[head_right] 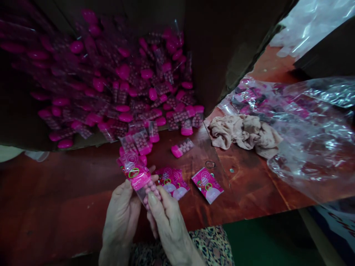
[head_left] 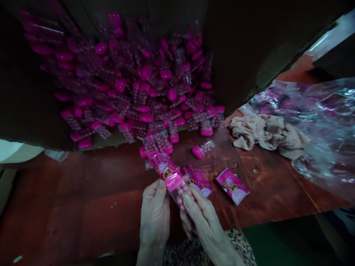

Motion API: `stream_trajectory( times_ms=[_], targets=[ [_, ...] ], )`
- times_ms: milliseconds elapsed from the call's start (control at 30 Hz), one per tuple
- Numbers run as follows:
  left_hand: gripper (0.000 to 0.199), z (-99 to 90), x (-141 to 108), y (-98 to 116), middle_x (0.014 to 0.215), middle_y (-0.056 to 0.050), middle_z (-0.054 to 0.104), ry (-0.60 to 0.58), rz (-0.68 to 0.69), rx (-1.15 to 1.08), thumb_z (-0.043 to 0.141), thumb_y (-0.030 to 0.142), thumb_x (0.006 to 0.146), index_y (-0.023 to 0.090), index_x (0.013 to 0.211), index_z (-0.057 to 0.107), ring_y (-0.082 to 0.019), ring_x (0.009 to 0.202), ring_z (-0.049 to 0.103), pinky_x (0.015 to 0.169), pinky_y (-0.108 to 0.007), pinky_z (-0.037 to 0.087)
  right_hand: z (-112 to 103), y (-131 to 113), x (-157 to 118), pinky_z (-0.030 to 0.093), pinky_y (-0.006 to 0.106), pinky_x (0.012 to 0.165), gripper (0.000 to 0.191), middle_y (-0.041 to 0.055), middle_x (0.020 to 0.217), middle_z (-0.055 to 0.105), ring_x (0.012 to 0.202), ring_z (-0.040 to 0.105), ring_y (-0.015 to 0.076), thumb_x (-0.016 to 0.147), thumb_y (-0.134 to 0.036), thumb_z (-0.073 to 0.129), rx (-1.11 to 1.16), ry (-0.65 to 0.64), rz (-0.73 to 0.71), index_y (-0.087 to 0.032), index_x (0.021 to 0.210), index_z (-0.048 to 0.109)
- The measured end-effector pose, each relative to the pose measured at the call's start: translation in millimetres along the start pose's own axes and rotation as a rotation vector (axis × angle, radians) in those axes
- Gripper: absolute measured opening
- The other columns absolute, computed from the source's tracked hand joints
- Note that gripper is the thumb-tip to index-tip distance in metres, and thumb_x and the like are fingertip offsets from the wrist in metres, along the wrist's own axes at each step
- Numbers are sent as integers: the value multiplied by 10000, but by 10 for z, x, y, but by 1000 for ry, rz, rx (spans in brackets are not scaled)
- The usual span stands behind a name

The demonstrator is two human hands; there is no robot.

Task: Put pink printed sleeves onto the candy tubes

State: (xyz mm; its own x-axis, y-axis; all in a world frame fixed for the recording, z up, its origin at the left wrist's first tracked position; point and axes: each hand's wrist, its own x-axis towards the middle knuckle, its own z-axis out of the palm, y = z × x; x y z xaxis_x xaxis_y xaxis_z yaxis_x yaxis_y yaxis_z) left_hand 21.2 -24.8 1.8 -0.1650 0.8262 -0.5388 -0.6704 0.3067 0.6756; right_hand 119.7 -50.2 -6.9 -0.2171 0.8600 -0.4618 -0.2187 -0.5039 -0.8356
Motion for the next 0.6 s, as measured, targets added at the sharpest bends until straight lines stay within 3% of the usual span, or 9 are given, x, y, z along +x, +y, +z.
stream_trajectory(
  times_ms=[100, 167, 300, 433, 600],
  targets=[
    [241, 33, -45, -25, 706, -77, 723, 41, 19, 7, 701, 381, 697, 145, 728, 734, -197, 689, 665, 743, -325, 516, 30, -11, -27, 452, 189, 446, 241, -14, 572, 558, 473, 562, 118, 916, -369, 409, -415, 185, -283, -197, 809, 540],
    [229, 45, -80, -45, 656, -61, 707, 59, 33, 12, 708, 375, 688, 147, 663, 717, -166, 603, 641, 687, -299, 524, 39, 6, -29, 454, 186, 448, 211, -2, 592, 596, 473, 595, 124, 928, -301, 388, -634, 214, -449, -191, 833, 541],
    [290, 44, -122, -68, 547, -33, 661, 81, 12, -15, 698, 429, 681, 154, 590, 684, -120, 449, 566, 609, -287, 528, 52, 56, -17, 432, 180, 408, 206, -10, 565, 597, 403, 580, 115, 946, -256, 351, -806, 260, -662, -175, 858, 518],
    [324, 12, -96, -35, 718, -69, 718, -2, 4, -10, 748, 454, 603, 162, 741, 725, -147, 504, 606, 604, -304, 535, 48, 51, -21, 436, 163, 428, 181, -18, 600, 594, 425, 582, 98, 938, -227, 359, -725, 186, -576, -191, 853, 514],
    [224, -20, -59, -1, 731, -90, 722, -137, -87, 2, 691, 357, 709, 164, 818, 730, -200, 638, 655, 660, -340, 537, 26, 1, -73, 445, 166, 448, 240, -14, 603, 566, 455, 579, 99, 944, -271, 344, -580, 126, -450, -199, 805, 527]
  ],
)
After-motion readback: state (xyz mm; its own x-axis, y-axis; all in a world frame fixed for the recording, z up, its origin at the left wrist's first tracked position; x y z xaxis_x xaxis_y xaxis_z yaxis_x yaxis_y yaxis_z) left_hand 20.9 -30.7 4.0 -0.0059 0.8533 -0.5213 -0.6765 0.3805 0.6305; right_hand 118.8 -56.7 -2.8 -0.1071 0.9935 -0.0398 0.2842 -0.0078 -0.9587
